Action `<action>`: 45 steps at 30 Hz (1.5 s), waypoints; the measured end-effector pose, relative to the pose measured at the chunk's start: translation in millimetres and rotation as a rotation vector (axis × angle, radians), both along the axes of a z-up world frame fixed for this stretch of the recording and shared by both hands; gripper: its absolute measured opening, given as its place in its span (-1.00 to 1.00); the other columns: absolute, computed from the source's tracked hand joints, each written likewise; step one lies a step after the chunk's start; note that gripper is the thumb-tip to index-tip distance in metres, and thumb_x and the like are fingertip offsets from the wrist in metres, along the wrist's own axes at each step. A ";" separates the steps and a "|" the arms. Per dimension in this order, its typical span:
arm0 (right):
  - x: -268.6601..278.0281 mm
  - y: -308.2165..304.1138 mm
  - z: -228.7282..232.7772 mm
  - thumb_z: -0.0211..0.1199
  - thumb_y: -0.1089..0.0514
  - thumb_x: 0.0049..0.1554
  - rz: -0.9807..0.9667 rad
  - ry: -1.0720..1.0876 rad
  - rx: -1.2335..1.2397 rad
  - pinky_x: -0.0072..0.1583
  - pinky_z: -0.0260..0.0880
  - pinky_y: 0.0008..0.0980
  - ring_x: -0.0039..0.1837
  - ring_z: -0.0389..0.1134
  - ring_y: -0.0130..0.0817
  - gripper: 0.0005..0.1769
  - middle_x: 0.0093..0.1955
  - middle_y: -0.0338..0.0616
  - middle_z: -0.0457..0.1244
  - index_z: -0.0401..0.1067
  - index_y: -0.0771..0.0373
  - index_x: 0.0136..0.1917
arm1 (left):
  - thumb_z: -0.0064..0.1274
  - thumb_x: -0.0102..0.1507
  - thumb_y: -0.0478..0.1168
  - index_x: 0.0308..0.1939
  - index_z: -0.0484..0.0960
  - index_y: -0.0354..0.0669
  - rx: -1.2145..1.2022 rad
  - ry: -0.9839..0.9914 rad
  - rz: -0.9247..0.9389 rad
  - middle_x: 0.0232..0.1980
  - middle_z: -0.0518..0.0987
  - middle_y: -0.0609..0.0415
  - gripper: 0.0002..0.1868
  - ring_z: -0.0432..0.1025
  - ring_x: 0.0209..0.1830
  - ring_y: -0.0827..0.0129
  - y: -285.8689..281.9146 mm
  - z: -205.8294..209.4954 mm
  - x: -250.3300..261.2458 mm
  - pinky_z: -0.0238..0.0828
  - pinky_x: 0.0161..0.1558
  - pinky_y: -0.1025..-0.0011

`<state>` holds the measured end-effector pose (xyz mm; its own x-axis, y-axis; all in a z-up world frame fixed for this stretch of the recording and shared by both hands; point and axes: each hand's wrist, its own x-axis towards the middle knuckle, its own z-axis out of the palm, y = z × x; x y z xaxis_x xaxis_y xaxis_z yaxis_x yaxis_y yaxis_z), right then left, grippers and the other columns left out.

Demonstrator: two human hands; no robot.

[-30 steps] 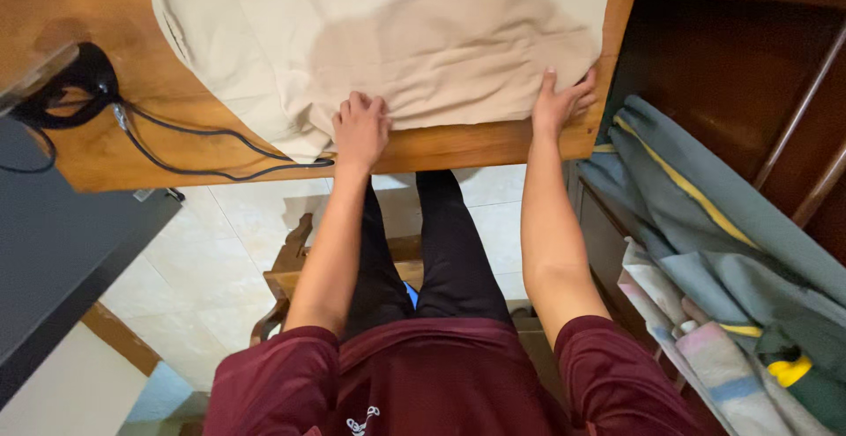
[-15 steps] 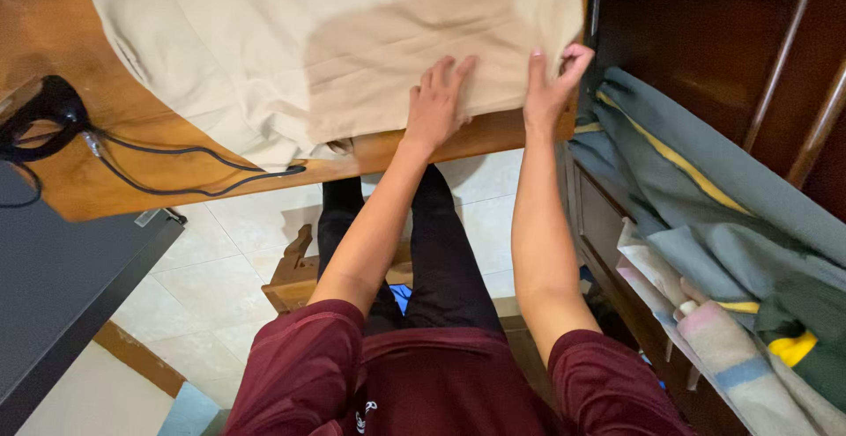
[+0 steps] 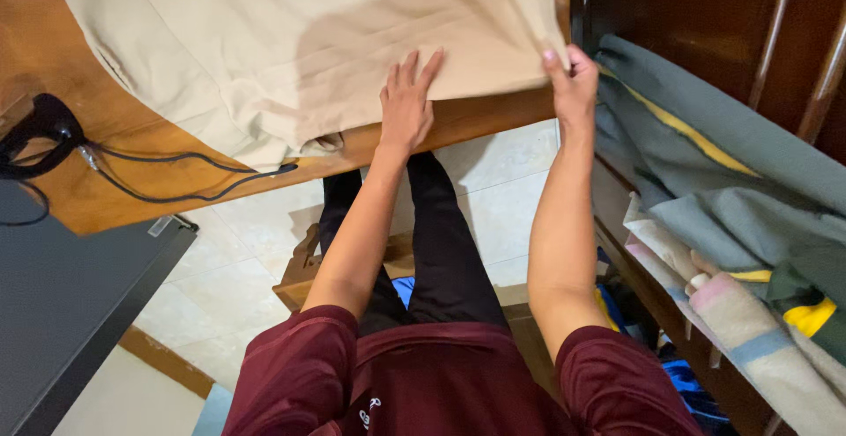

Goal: The person irons a beige short-sleeved shirt laid flat on a wooden table. They use an electric iron to smooth the front, sleeves, and back of the shirt, adjusting the fabric as needed.

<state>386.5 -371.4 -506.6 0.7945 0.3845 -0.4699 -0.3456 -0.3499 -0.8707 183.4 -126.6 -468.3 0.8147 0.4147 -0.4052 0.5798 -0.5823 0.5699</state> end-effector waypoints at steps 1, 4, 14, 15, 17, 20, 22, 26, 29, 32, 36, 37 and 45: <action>-2.0 -2.7 -0.6 0.37 0.05 0.38 -0.003 -0.006 0.016 0.00 0.12 -0.48 -0.06 0.11 -0.59 -0.71 -0.11 -0.34 0.22 0.48 0.33 -0.01 | 0.00 0.20 -0.40 0.61 0.10 0.43 0.036 -0.007 -0.039 0.62 0.13 -0.10 -0.05 0.05 0.53 -0.25 -2.2 1.5 -2.6 0.11 0.38 -0.17; -7.8 1.8 2.8 0.31 0.17 0.41 0.035 -0.279 -0.098 0.22 0.29 -0.40 0.14 0.24 -0.50 -0.85 0.06 -0.25 0.26 0.45 0.31 0.10 | 0.08 0.18 -0.32 0.59 0.11 0.40 0.078 -0.028 -0.139 0.61 0.11 -0.15 -0.06 0.06 0.52 -0.24 -11.3 2.6 -3.9 0.10 0.35 -0.17; -91.5 115.0 12.5 0.36 0.23 0.17 0.371 -0.746 -0.471 0.57 0.01 0.13 0.61 -0.01 0.14 -0.47 0.53 0.07 0.03 0.35 0.10 0.38 | 0.24 0.22 -0.24 0.56 0.22 0.26 -0.028 -0.064 0.066 0.57 0.19 -0.02 -0.13 0.10 0.59 -0.03 -6.4 -8.6 -47.1 0.02 0.53 -0.14; -97.6 121.4 11.5 0.36 0.18 0.18 0.454 -0.745 -0.461 0.56 0.00 0.14 0.61 -0.03 0.16 -0.44 0.58 0.07 -0.03 0.33 0.00 0.43 | 0.24 0.21 -0.25 0.56 0.23 0.26 -0.006 -0.051 0.113 0.57 0.18 -0.03 -0.14 0.10 0.59 -0.04 -1.8 -9.3 -51.4 0.01 0.53 -0.16; -108.2 129.8 10.0 0.34 0.07 0.19 0.623 -0.735 -0.430 0.56 -0.02 0.15 0.62 -0.08 0.21 -0.36 0.67 0.07 -0.14 0.29 -0.19 0.51 | 0.24 0.14 -0.29 0.55 0.21 0.29 0.109 0.018 0.157 0.58 0.10 -0.10 -0.08 0.05 0.57 -0.16 11.5 -10.3 -59.8 -0.02 0.47 -0.23; -113.8 127.3 13.3 0.29 -0.07 0.25 0.682 -0.756 -0.829 0.37 -0.19 0.47 0.57 -0.18 0.43 -0.24 0.65 0.15 -0.25 0.05 -0.27 0.62 | 0.24 0.04 -0.32 0.54 0.15 0.40 0.225 0.244 0.139 0.61 -0.03 -0.05 0.03 -0.03 0.54 -0.28 33.7 -8.2 -71.6 0.02 0.33 -0.34; -117.9 122.6 18.8 0.27 -0.09 0.25 0.623 -0.536 -0.901 0.37 -0.24 0.49 0.59 -0.28 0.49 -0.20 0.69 0.13 -0.34 -0.06 -0.32 0.63 | 0.22 0.05 -0.33 0.56 0.11 0.48 0.267 0.370 0.103 0.64 -0.11 0.00 0.07 -0.04 0.52 -0.34 38.2 -2.9 -79.3 0.16 0.21 -0.34; -133.3 139.7 27.2 0.27 -0.07 0.20 0.622 -0.314 -1.069 0.56 -0.30 0.42 0.60 -0.22 0.40 -0.05 0.71 0.15 -0.41 -0.19 -0.19 0.68 | 0.18 0.10 -0.35 0.59 0.11 0.47 0.245 0.424 0.135 0.65 -0.13 -0.09 0.04 0.08 0.41 -0.49 30.8 4.5 -82.1 0.46 0.07 -0.10; -143.4 171.3 29.4 0.30 -0.08 0.20 0.634 -0.402 -0.995 0.54 -0.37 0.49 0.63 -0.24 0.33 -0.04 0.67 0.22 -0.41 -0.17 -0.08 0.68 | 0.19 0.17 -0.22 0.53 0.19 0.28 -0.074 0.397 0.321 0.65 -0.06 -0.21 -0.13 0.30 0.25 -0.32 27.9 1.6 -86.4 0.46 0.11 -0.02; -155.7 207.5 28.2 0.29 0.02 0.22 0.708 -0.595 -0.738 0.50 -0.27 0.44 0.68 -0.28 0.36 -0.13 0.72 0.14 -0.37 -0.04 -0.16 0.67 | 0.16 0.28 -0.19 0.48 0.33 0.09 -0.040 0.084 0.574 0.49 0.20 -0.12 -0.32 0.40 0.31 -0.09 38.0 -9.7 -111.4 0.42 0.28 0.06; -161.7 248.4 20.0 0.31 -0.02 0.26 0.851 -0.769 -0.649 0.49 -0.23 0.43 0.64 -0.28 0.37 -0.24 0.71 0.12 -0.34 0.10 -0.20 0.64 | 0.05 0.41 -0.16 0.47 0.26 -0.27 0.498 0.064 0.966 0.43 0.31 -0.26 -0.41 0.26 0.40 -0.14 87.5 -41.4 -164.5 0.13 0.39 -0.02; -162.7 256.2 17.3 0.32 -0.02 0.24 0.894 -0.829 -0.617 0.48 -0.23 0.45 0.63 -0.29 0.36 -0.24 0.70 0.12 -0.32 0.13 -0.18 0.63 | 0.04 0.36 -0.17 0.48 0.21 -0.39 0.627 0.034 1.090 0.40 0.28 -0.42 -0.33 0.18 0.40 -0.25 101.2 -46.8 -183.3 0.04 0.36 -0.12; -244.7 277.1 5.6 0.25 0.25 0.10 1.072 -0.844 -0.353 0.40 0.17 0.02 0.36 0.22 -0.03 -0.59 0.25 -0.04 0.18 0.37 0.12 0.24 | 0.07 0.30 0.10 0.04 0.49 -0.08 0.218 0.383 1.119 0.13 0.55 -0.13 -0.60 0.25 0.31 -0.09 165.9 -61.2 -283.9 -0.01 0.28 -0.17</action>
<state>141.8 -94.3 -501.0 0.2818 0.9378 -0.2030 0.7990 -0.3465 -0.4915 -100.5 39.3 -529.4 -0.1985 0.9052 -0.3758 0.9356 0.2893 0.2026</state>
